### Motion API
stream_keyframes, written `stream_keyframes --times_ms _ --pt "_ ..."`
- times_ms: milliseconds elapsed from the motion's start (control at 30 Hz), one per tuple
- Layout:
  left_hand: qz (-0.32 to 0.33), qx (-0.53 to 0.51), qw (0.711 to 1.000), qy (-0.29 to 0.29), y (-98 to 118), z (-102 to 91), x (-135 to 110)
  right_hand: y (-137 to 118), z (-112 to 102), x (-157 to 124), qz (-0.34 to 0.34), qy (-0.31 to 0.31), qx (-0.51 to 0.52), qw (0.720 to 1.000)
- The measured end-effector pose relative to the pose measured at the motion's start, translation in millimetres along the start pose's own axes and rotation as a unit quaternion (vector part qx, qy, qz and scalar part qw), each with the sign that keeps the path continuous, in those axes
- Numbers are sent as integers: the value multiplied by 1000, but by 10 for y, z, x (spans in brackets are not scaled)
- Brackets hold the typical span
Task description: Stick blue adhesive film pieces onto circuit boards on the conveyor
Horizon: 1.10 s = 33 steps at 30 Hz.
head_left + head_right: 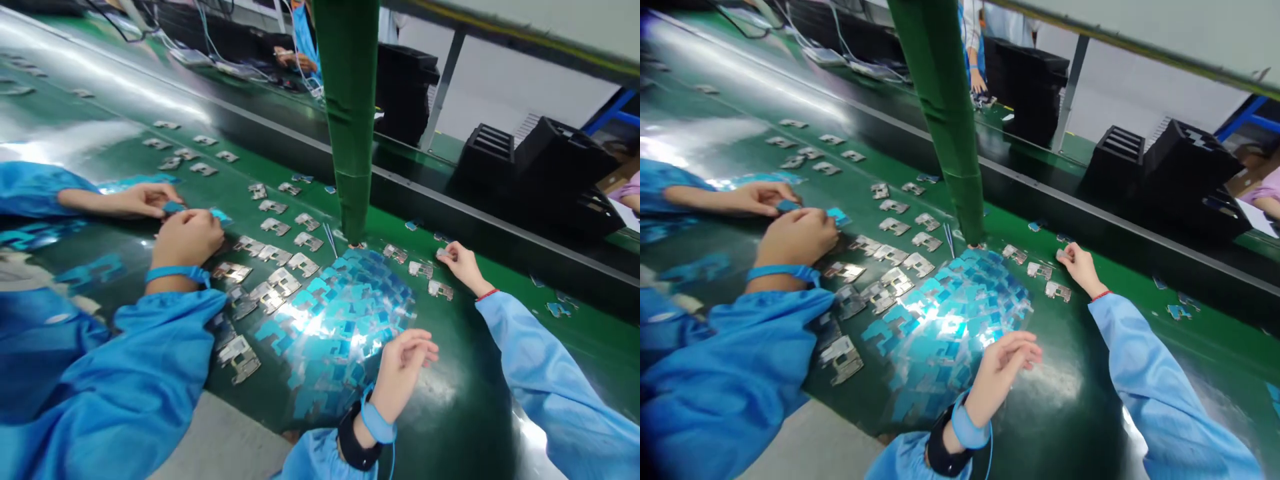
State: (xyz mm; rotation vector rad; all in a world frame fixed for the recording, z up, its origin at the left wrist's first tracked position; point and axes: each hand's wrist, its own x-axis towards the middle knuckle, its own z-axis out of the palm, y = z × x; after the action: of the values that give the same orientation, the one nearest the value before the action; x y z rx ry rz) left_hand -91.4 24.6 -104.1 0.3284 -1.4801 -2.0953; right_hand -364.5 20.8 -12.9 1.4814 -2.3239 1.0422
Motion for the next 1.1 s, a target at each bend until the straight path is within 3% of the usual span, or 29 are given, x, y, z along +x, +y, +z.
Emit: stream_keyframes --times_ms 67,133,233,333,433,500,567,667,800,933,1100 --pt "25 -16 999 29 -10 -6 -46 -296 -72 -291 -12 -10 61 998" --pt "47 -24 997 50 7 3 -131 -647 -159 -697 -27 -75 113 990" --pt "58 5 998 12 101 25 -296 -1092 -293 -1311 -69 -235 186 951" --pt "50 31 998 -33 236 -6 -455 -1273 -390 -1673 -100 -271 191 938" --pt "49 40 998 -2 346 -159 -587 -1227 -346 -1768 -98 -201 212 951" --pt "66 34 994 84 395 -322 -666 -1140 -191 -1786 -120 -153 181 964" --pt "97 -4 979 182 425 -491 -733 -1041 51 -1818 -179 -156 86 967" --pt "88 -31 966 240 422 -682 -796 -903 451 -1872 -264 -203 -27 943" --pt "14 33 976 214 308 -786 -779 -809 719 -1838 -292 -160 -20 943" --pt "-26 126 976 177 155 -772 -676 -854 648 -1758 -277 -144 24 950" --pt "-30 218 965 143 46 -692 -593 -952 512 -1801 -271 -143 77 949"
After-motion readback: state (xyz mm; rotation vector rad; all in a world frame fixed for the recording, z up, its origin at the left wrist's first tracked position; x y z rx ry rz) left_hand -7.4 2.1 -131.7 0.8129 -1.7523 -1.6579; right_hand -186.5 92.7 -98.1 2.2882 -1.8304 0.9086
